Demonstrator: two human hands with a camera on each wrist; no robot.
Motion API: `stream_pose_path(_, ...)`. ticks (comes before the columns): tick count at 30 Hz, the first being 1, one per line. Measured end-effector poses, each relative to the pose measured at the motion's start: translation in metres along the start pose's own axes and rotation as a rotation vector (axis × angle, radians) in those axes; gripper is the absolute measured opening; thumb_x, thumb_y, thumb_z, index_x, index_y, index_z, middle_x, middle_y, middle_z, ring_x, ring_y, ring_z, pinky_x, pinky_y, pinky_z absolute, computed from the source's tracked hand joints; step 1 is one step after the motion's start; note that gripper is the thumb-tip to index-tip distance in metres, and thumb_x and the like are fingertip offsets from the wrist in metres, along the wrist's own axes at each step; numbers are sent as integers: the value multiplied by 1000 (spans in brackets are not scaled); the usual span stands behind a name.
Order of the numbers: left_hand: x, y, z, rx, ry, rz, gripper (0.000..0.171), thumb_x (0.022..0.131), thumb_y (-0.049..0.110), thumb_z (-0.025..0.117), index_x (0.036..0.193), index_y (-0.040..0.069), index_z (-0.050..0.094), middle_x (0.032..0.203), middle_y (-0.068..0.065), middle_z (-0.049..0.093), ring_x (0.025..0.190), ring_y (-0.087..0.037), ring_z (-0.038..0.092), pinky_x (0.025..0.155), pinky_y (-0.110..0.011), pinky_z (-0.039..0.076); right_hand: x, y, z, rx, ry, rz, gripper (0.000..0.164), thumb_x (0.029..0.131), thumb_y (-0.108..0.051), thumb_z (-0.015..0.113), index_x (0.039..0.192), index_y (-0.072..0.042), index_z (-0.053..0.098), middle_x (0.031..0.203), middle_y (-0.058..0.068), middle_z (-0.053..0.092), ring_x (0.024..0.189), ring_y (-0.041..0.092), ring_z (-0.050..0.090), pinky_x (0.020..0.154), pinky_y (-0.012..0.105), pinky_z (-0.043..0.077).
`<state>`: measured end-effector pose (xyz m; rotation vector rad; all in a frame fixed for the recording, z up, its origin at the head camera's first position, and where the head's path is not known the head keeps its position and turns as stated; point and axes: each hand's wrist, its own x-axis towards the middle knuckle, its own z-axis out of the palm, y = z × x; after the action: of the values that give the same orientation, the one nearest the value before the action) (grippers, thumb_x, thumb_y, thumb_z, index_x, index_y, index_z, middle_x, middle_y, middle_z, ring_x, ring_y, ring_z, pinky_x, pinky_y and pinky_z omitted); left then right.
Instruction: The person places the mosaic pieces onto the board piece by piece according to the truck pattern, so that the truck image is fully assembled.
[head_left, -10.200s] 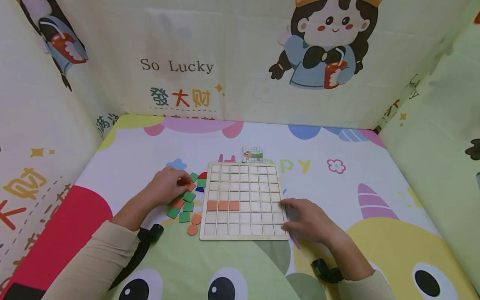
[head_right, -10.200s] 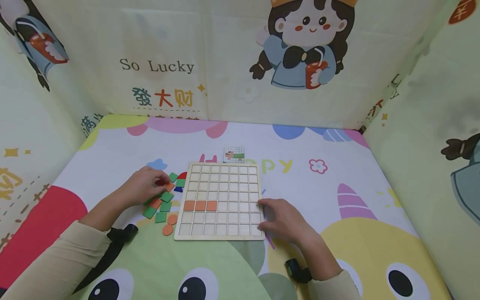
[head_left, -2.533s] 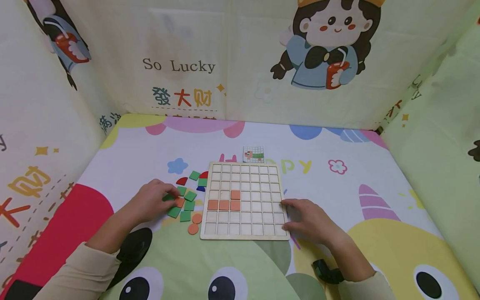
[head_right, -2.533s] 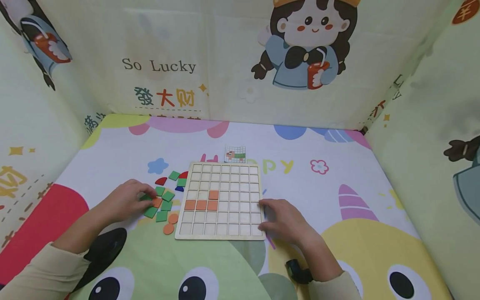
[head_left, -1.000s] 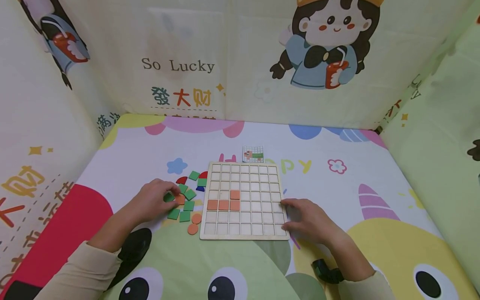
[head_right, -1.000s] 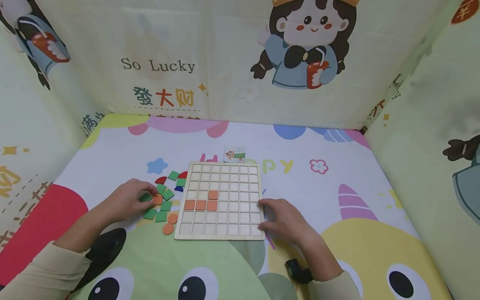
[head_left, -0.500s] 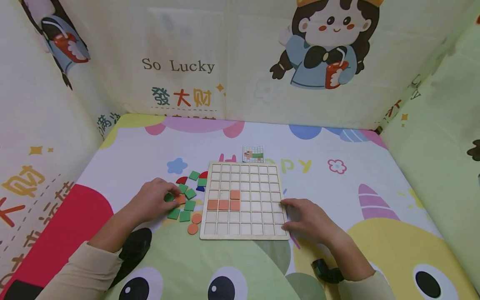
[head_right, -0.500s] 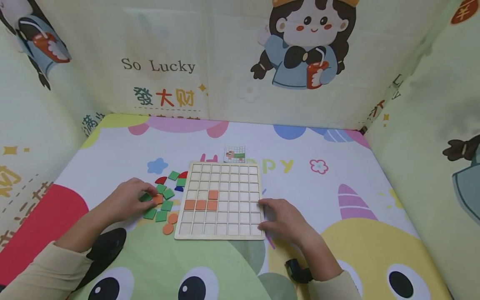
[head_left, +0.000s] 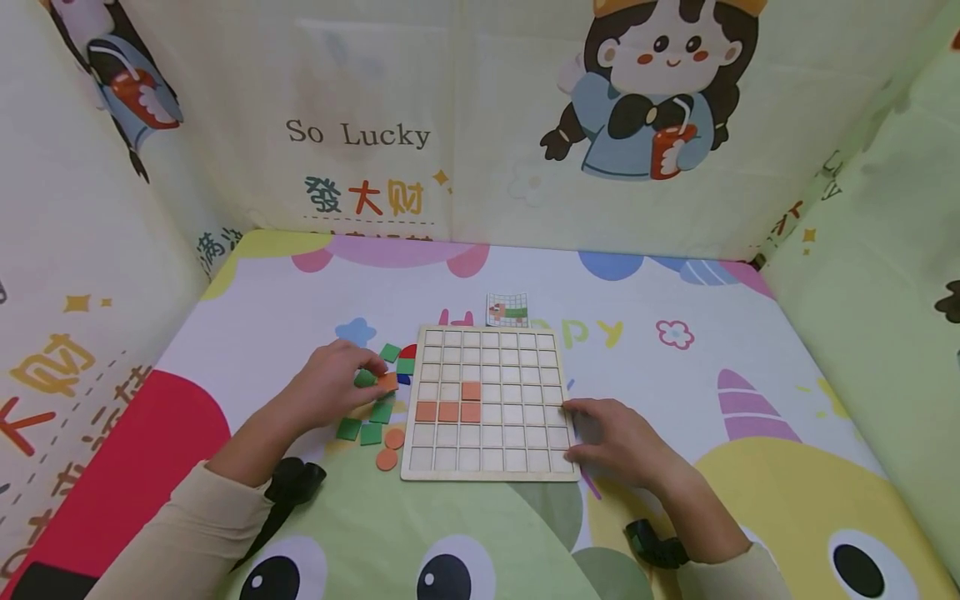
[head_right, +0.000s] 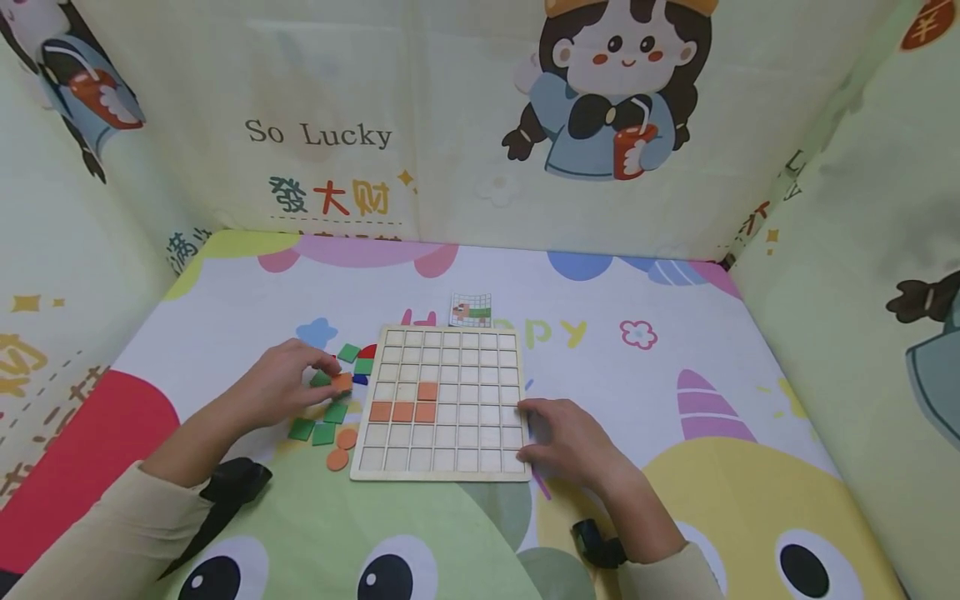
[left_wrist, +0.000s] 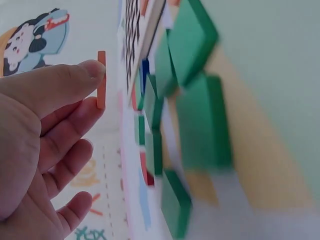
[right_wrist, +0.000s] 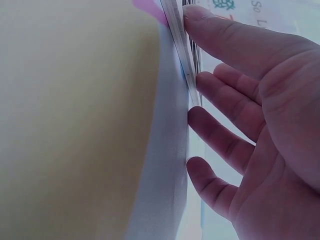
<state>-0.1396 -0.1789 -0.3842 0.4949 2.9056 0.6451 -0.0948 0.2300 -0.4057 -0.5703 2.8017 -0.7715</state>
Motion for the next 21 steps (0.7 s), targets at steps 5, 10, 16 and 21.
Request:
stream_pose_path(5, 14, 13, 4, -12, 15, 62, 19, 87, 24, 79, 99, 11, 74, 96, 2, 69, 100, -26, 54, 82, -44, 49, 0, -1, -1, 10, -2, 2, 59, 79, -23, 85, 130, -2, 63, 129, 13, 63, 121, 39, 55, 102, 56, 40)
stream_pose_path(10, 25, 25, 8, -18, 17, 87, 20, 87, 25, 79, 99, 11, 74, 93, 3, 69, 103, -27, 54, 84, -44, 47, 0, -1, -1, 11, 1, 3, 58, 79, -22, 85, 130, -3, 63, 129, 12, 63, 121, 39, 55, 102, 56, 40)
stream_pose_path(16, 38, 35, 14, -38, 6, 92, 22, 87, 28, 79, 101, 12, 73, 93, 4, 68, 103, -26, 54, 88, -45, 44, -1, -3, -1, 10, -1, 8, 59, 79, -23, 85, 130, -4, 63, 129, 12, 63, 121, 39, 55, 102, 56, 40)
stream_pose_path(21, 49, 39, 20, -32, 2, 120, 23, 88, 28, 77, 103, 11, 74, 94, 5, 69, 102, -25, 54, 85, -43, 45, -1, -3, -2, 3, -9, 16, 59, 79, -24, 85, 130, -4, 63, 129, 12, 63, 121, 39, 55, 102, 57, 40)
